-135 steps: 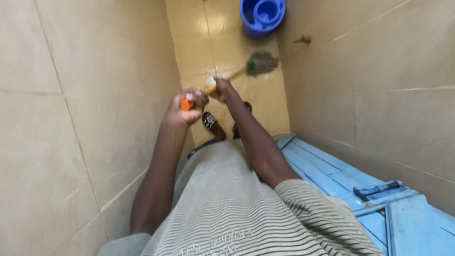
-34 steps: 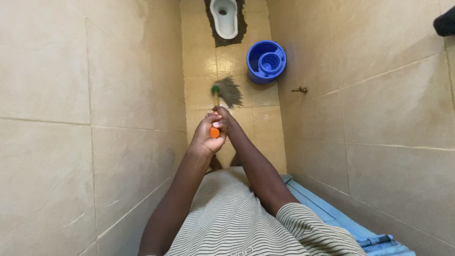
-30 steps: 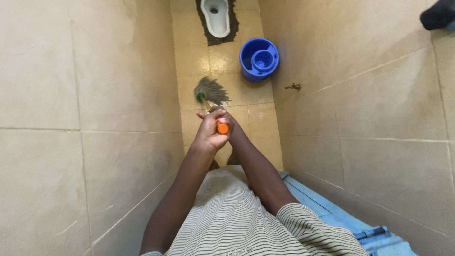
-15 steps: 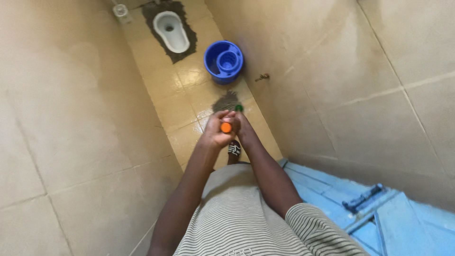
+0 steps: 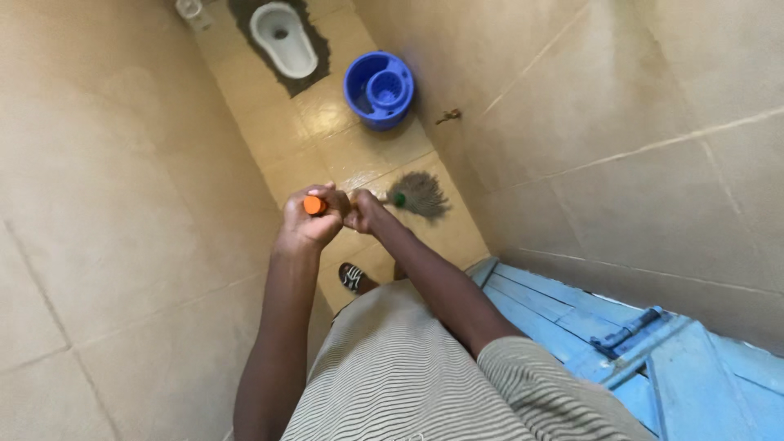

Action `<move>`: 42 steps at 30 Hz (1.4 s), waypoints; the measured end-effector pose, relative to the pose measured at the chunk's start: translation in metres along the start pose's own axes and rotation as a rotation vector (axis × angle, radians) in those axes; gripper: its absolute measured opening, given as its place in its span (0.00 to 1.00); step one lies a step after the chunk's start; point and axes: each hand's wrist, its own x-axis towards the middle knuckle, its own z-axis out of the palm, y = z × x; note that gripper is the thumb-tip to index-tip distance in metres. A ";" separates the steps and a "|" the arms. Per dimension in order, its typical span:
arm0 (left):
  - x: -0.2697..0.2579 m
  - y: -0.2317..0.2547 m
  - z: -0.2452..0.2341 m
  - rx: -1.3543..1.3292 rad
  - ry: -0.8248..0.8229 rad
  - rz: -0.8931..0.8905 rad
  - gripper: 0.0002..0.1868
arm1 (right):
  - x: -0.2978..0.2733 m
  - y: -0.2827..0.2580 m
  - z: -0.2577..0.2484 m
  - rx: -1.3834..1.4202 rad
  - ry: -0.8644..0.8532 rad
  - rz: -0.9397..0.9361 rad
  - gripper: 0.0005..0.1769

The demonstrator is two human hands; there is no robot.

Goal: The person mops the tiled floor of a small bathroom with a mop and water from a blue bucket, navigating around a squat toilet.

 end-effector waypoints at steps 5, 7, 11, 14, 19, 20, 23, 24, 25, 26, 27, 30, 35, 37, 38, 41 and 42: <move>-0.007 0.012 -0.036 0.092 -0.162 0.287 0.12 | 0.025 0.027 0.042 -0.175 -0.165 0.140 0.22; -0.015 0.013 -0.051 0.046 -0.183 0.289 0.12 | 0.034 0.041 0.057 -0.221 -0.201 0.196 0.23; -0.030 0.021 -0.063 -0.044 -0.124 0.431 0.13 | 0.045 0.075 0.073 -0.288 -0.248 0.281 0.25; -0.037 0.033 -0.050 -0.078 -0.174 0.343 0.11 | 0.044 0.094 0.072 -0.303 -0.289 0.305 0.27; -0.041 0.012 0.013 0.042 -0.071 0.369 0.09 | 0.011 0.060 0.084 -0.293 -0.368 0.267 0.29; -0.043 0.001 0.023 0.031 -0.059 0.340 0.11 | -0.007 0.048 0.088 -0.292 -0.371 0.256 0.30; -0.030 -0.025 0.044 0.025 -0.068 0.212 0.17 | -0.068 0.018 0.100 -0.285 -0.359 0.207 0.32; -0.017 -0.033 0.046 0.028 -0.105 0.149 0.16 | -0.085 0.007 0.103 -0.297 -0.347 0.182 0.32; -0.003 -0.039 0.044 0.031 -0.136 0.084 0.16 | -0.101 -0.001 0.102 -0.305 -0.321 0.157 0.33; 0.011 -0.042 0.041 0.034 -0.167 0.019 0.16 | -0.112 -0.009 0.102 -0.343 -0.283 0.123 0.34; 0.024 -0.045 0.039 0.037 -0.195 -0.048 0.16 | -0.120 -0.018 0.099 -0.313 -0.260 0.098 0.35; 0.052 -0.047 0.033 0.060 -0.175 -0.255 0.17 | -0.126 -0.044 0.063 -0.251 -0.202 0.016 0.36; 0.063 -0.060 0.010 0.104 -0.021 -0.252 0.15 | -0.091 -0.075 -0.023 -0.238 -0.208 -0.145 0.20; 0.067 -0.055 0.002 0.074 0.045 -0.203 0.16 | -0.080 -0.077 -0.046 -0.325 -0.040 -0.078 0.20; 0.069 -0.050 0.000 0.073 0.050 -0.170 0.14 | -0.076 -0.074 -0.055 -0.369 0.046 -0.039 0.19; 0.059 -0.026 0.006 0.026 0.033 -0.111 0.13 | -0.050 -0.061 -0.056 -0.393 0.141 0.026 0.13; 0.051 -0.018 0.010 -0.013 0.024 -0.134 0.13 | -0.043 -0.054 -0.053 -0.385 0.113 0.025 0.14</move>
